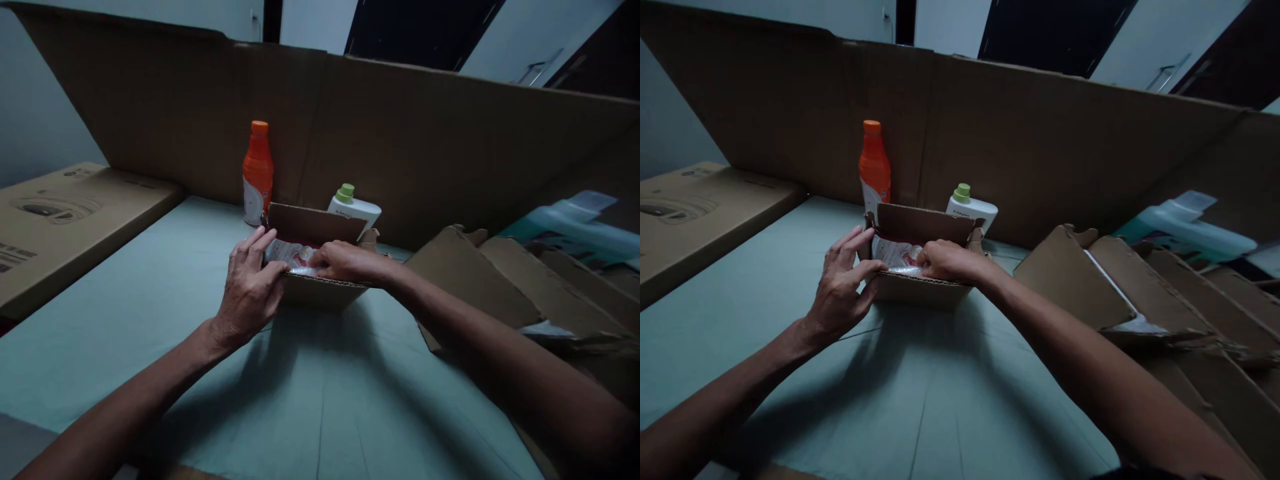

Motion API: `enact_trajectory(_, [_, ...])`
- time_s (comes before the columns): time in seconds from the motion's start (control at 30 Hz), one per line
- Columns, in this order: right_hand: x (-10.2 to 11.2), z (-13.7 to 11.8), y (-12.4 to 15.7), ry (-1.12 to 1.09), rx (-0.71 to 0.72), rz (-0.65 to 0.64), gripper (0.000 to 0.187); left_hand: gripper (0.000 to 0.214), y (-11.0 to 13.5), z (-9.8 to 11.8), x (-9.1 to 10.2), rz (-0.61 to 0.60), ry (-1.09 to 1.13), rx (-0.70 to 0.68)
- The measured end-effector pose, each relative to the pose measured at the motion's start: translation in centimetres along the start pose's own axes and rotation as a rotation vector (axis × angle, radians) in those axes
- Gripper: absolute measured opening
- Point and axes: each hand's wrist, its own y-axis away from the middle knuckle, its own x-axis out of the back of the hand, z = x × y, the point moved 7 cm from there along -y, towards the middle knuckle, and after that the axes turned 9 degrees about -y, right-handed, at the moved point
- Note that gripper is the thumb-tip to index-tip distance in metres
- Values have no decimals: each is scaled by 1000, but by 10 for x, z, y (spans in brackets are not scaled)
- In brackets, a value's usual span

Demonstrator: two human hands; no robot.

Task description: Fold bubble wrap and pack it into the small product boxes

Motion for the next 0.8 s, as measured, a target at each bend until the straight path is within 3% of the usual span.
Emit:
enact_trajectory(0.1, [-16, 1, 1, 122, 6, -321, 21, 17, -6, -5, 2, 38, 28, 34])
enact_trajectory(0.13, [-5, -3, 7, 162, 14, -295, 25, 23, -5, -10, 3, 56, 52, 68])
enact_trajectory(0.2, [33, -11, 31, 232, -1, -61, 29, 43, 3, -25, 6, 84, 104, 162])
enact_trajectory(0.27, [73, -14, 71, 268, -64, 264, 23, 61, 18, -44, 4, 61, 147, 266])
enact_trajectory(0.33, [92, -3, 118, 244, -156, 501, 22, 68, 38, -61, -6, -16, 201, 381])
enact_trajectory(0.37, [89, 8, 137, 198, -201, 549, 23, 71, 47, -67, -13, -67, 239, 434])
enact_trajectory(0.43, [63, 35, 155, 78, -253, 517, 30, 77, 60, -70, -30, -158, 331, 515])
enact_trajectory(0.5, [23, 60, 149, -61, -271, 411, 44, 81, 63, -66, -49, -223, 446, 569])
enact_trajectory(0.6, [-18, 77, 121, -190, -302, 347, 45, 75, 53, -59, -67, -249, 624, 651])
enact_trajectory(0.7, [-23, 68, 116, -199, -300, 349, 42, 68, 49, -49, -59, -230, 696, 698])
enact_trajectory(0.8, [-14, 57, 153, -185, -302, 322, 34, 75, 72, -23, -31, -235, 682, 642])
